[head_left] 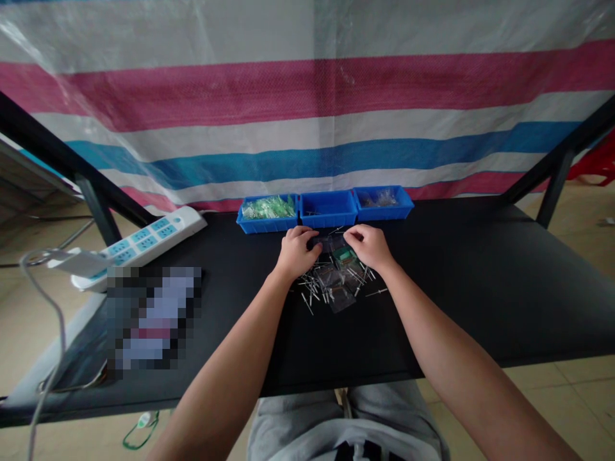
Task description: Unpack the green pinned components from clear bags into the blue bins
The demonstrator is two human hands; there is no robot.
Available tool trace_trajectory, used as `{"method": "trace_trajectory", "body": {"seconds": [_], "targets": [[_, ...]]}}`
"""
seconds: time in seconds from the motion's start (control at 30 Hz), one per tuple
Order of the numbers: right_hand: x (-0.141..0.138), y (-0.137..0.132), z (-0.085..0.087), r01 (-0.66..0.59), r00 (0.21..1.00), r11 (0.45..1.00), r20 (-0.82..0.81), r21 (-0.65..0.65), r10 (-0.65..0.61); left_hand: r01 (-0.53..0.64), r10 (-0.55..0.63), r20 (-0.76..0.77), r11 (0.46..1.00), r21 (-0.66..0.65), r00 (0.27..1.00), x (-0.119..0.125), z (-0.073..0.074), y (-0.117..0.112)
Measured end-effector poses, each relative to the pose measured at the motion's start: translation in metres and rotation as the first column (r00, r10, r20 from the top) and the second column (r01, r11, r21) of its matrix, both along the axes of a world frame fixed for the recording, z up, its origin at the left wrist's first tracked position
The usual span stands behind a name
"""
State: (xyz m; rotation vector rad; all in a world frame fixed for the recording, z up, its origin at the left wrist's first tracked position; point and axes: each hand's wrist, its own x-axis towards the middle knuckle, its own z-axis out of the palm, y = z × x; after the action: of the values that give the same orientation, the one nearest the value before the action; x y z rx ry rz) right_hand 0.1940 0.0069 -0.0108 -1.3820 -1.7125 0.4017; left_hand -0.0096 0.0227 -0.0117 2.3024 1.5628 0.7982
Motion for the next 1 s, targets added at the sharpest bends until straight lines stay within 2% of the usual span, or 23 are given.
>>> {"method": "trace_trajectory", "body": {"seconds": [0.13,0.27,0.43,0.6,0.67,0.73,0.87,0.93,1.0], "targets": [[-0.001,0.000,-0.001,-0.019,1.000,1.000,0.020,-0.011,0.019,-0.022,0.012,-0.157,0.998,-0.062,0.987,0.002,-0.001,-0.001],[-0.002,0.000,-0.002,-0.029,0.999,0.999,0.027,-0.037,0.030,-0.004,-0.010,-0.176,0.997,-0.080,0.984,0.002,0.000,-0.001],[-0.004,-0.001,-0.001,-0.026,0.999,0.999,0.030,-0.045,0.028,0.002,-0.007,-0.060,0.997,-0.079,0.998,0.000,0.003,0.001],[-0.001,-0.003,0.004,-0.035,0.998,0.999,-0.062,-0.022,0.034,0.047,-0.034,0.204,0.997,-0.062,0.978,-0.003,0.010,0.000],[0.000,-0.004,0.007,-0.063,0.989,0.997,-0.138,-0.035,0.058,0.061,-0.055,0.288,0.998,-0.012,0.956,-0.003,0.013,-0.002],[0.000,-0.007,0.010,-0.147,0.966,0.985,-0.228,-0.091,0.123,0.062,-0.082,0.318,0.996,0.071,0.945,-0.001,0.015,-0.005],[-0.004,-0.012,0.013,-0.395,0.859,0.891,-0.434,-0.223,0.272,0.082,-0.164,0.291,0.958,0.274,0.943,0.006,0.015,-0.013],[-0.005,-0.013,0.014,-0.459,0.807,0.861,-0.507,-0.220,0.301,0.086,-0.193,0.278,0.930,0.357,0.941,0.009,0.014,-0.016],[-0.003,-0.013,0.015,-0.487,0.770,0.853,-0.553,-0.188,0.318,0.082,-0.210,0.279,0.908,0.410,0.937,0.010,0.013,-0.017]]}}
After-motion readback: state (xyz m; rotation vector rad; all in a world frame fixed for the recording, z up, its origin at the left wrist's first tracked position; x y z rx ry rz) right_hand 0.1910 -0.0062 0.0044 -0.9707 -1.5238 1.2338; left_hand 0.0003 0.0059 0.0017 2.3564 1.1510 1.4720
